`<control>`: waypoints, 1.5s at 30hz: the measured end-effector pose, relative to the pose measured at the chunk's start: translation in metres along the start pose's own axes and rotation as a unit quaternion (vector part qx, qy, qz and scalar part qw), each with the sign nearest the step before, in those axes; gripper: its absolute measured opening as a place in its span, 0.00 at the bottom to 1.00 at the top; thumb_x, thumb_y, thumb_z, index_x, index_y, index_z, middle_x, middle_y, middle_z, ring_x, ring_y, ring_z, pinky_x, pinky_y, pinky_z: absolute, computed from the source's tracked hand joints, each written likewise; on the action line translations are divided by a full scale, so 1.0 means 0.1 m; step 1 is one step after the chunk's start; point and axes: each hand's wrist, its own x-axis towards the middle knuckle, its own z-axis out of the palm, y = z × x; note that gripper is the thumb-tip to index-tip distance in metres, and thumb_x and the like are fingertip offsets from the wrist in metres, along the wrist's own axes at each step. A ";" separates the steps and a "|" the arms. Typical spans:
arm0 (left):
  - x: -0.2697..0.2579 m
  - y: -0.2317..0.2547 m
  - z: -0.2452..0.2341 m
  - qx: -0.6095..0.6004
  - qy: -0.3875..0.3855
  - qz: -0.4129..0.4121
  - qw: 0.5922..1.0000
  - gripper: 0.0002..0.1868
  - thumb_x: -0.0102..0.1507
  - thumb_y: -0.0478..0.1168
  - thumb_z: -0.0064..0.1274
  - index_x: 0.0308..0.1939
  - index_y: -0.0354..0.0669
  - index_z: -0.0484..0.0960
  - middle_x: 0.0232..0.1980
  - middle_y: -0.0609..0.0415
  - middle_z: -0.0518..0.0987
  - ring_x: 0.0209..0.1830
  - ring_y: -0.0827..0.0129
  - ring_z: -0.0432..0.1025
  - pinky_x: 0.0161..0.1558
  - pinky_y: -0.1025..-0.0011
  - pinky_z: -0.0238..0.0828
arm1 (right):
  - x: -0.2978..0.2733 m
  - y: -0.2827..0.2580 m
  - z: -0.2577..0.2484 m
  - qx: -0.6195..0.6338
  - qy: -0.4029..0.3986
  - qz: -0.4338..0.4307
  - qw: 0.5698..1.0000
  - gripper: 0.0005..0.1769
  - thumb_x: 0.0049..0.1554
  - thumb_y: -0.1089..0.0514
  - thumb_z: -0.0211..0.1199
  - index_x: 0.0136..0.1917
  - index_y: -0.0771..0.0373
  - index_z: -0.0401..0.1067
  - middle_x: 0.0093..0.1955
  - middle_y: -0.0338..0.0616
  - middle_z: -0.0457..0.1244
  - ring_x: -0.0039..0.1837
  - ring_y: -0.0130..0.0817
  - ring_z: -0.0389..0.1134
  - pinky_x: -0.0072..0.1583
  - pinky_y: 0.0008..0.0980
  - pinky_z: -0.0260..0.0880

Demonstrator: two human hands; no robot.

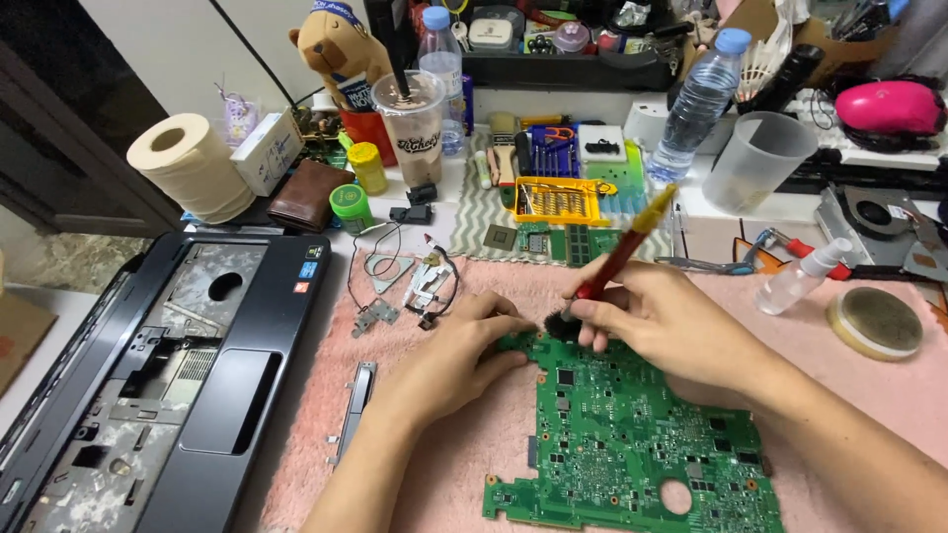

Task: The person uses a brush to clean a green circuit board placed on a pink towel. They systematically brush the surface of the board, occasionally lifting and repositioning it to access different areas.

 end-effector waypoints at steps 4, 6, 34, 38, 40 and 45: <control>0.00 -0.06 0.03 0.011 0.003 0.003 1.000 0.20 0.72 0.47 0.65 0.64 0.40 0.88 0.59 0.45 0.81 0.63 0.45 0.77 0.67 0.52 0.77 | -0.01 -0.13 0.00 -0.020 0.008 0.044 0.999 0.12 0.64 0.61 0.74 0.58 0.69 0.86 0.47 0.47 0.70 0.46 0.37 0.79 0.52 0.37 0.91; 0.00 -0.06 0.03 0.013 -0.003 -0.002 1.000 0.20 0.72 0.47 0.64 0.64 0.41 0.87 0.59 0.46 0.80 0.64 0.46 0.76 0.67 0.53 0.77 | -0.04 -0.19 0.02 -0.034 0.021 0.048 0.998 0.11 0.63 0.62 0.75 0.57 0.69 0.86 0.49 0.48 0.71 0.49 0.38 0.78 0.54 0.39 0.90; 0.05 -0.20 0.18 0.029 0.033 0.053 0.998 0.16 0.72 0.37 0.62 0.65 0.40 0.88 0.56 0.46 0.81 0.57 0.49 0.77 0.61 0.54 0.72 | -0.35 -0.17 0.33 -0.146 -0.211 -0.252 0.933 0.09 0.66 0.62 0.74 0.46 0.57 0.75 0.47 0.37 0.68 0.45 0.29 0.75 0.48 0.27 0.80; 0.06 -0.19 0.16 0.025 0.029 0.055 0.998 0.15 0.73 0.38 0.61 0.64 0.42 0.88 0.57 0.45 0.81 0.57 0.47 0.78 0.60 0.53 0.73 | -0.31 -0.06 0.25 -0.134 -0.229 -0.106 0.958 0.10 0.65 0.47 0.72 0.48 0.54 0.84 0.46 0.35 0.75 0.47 0.27 0.78 0.51 0.26 0.85; 0.05 -0.14 0.13 0.027 0.026 0.044 0.998 0.16 0.73 0.40 0.62 0.64 0.42 0.88 0.56 0.47 0.80 0.56 0.49 0.78 0.60 0.56 0.73 | -0.26 0.07 0.25 -0.164 -0.083 -0.217 0.959 0.08 0.66 0.60 0.75 0.48 0.58 0.76 0.44 0.37 0.67 0.40 0.29 0.69 0.45 0.29 0.71; 0.05 -0.19 0.14 0.017 0.029 0.058 0.998 0.15 0.73 0.39 0.61 0.64 0.41 0.88 0.57 0.46 0.81 0.57 0.48 0.78 0.61 0.55 0.73 | -0.40 -0.06 0.33 -0.128 -0.195 -0.172 0.957 0.07 0.65 0.55 0.73 0.45 0.56 0.78 0.44 0.36 0.71 0.44 0.28 0.74 0.49 0.29 0.80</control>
